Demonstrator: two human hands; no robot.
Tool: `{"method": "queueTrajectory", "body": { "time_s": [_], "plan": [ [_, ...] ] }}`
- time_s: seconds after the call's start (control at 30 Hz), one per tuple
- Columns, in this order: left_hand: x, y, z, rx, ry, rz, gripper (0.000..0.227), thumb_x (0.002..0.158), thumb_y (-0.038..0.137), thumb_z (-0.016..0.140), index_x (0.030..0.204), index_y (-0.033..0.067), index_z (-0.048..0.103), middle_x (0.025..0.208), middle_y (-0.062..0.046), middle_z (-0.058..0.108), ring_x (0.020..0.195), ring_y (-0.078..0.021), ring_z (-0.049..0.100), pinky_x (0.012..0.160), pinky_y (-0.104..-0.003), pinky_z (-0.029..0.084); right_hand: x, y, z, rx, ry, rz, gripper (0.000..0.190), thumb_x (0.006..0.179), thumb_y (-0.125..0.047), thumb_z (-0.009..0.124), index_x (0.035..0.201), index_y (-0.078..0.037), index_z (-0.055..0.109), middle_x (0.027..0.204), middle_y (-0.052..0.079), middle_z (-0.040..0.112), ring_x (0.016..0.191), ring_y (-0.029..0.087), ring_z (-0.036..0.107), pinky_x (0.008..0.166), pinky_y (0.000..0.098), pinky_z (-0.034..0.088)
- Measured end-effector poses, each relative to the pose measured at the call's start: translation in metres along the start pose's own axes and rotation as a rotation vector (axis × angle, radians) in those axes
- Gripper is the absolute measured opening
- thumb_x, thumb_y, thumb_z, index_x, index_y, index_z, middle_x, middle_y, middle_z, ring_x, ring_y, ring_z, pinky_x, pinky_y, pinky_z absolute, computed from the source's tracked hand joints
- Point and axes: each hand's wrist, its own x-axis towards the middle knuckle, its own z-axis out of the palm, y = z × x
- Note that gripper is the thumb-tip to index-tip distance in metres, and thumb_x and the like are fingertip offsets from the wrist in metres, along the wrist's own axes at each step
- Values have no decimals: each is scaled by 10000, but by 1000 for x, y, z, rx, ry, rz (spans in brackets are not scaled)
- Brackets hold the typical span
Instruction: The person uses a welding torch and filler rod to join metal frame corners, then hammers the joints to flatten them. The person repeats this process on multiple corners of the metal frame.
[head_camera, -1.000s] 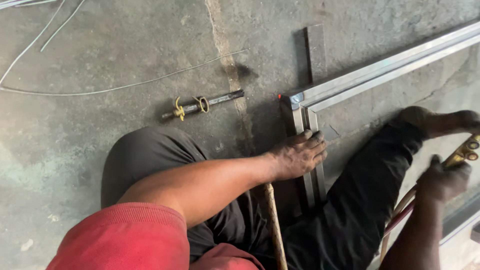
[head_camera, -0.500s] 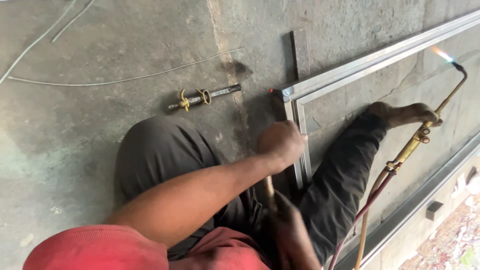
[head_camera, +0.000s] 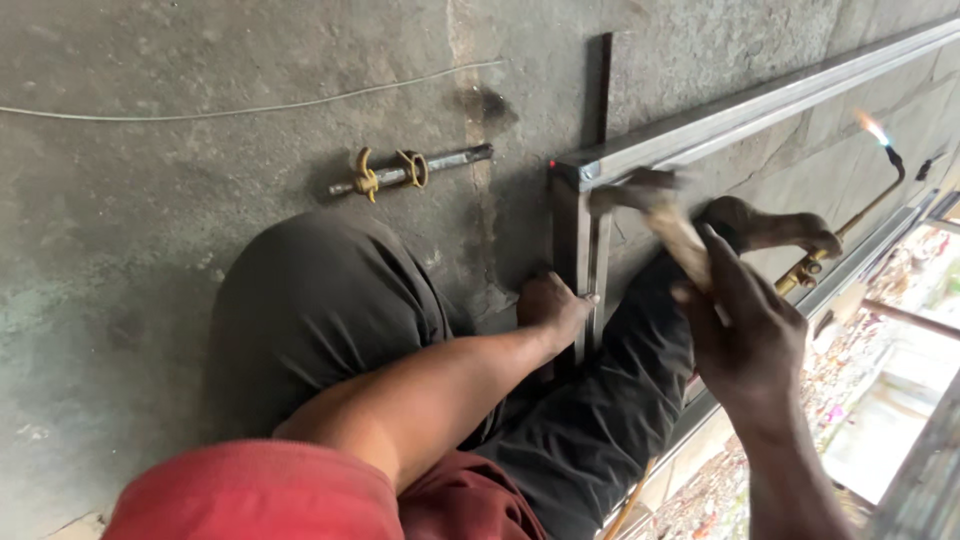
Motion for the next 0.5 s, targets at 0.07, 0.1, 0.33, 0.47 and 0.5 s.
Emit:
{"method": "queueTrajectory", "body": {
  "time_s": [0.07,0.1,0.33,0.47,0.5],
  "plan": [
    [3,0,-3,-43,31,19,750,734,521,831,1195,-24,601,1108,-262,689,1000,-424,689,839,-484,566,28,-12,5,-384,-42,-220,341,1047,-121,677,1376,-37,706,1017,105,714,728,156,613,572,307,498],
    [1,-1,-5,-91,58,50,809,702,497,855,1246,-25,560,1110,-270,678,995,-432,676,830,-482,561,37,-20,11,-475,-67,-314,307,1060,-136,655,1357,-95,719,974,81,700,709,144,604,549,294,498],
    [-12,13,-30,-273,-245,96,412,930,468,643,1112,103,700,1094,-132,782,1006,-333,752,852,-453,575,47,-54,35,-644,-83,-709,343,1097,-224,485,1359,-259,703,1028,72,661,761,150,589,626,291,552],
    [-15,16,-35,-157,-123,17,597,716,387,825,1160,81,567,1105,-205,709,1033,-401,688,876,-469,561,60,-50,43,-949,-146,-557,343,1081,-254,519,1343,-239,739,1031,63,698,703,105,576,518,219,482],
    [-14,18,-34,-169,-126,13,595,717,375,825,1163,79,565,1103,-209,711,1031,-401,692,878,-470,563,61,-51,43,-947,-127,-567,331,1075,-260,528,1327,-241,741,1031,64,696,723,111,584,536,224,490]
  ]
}}
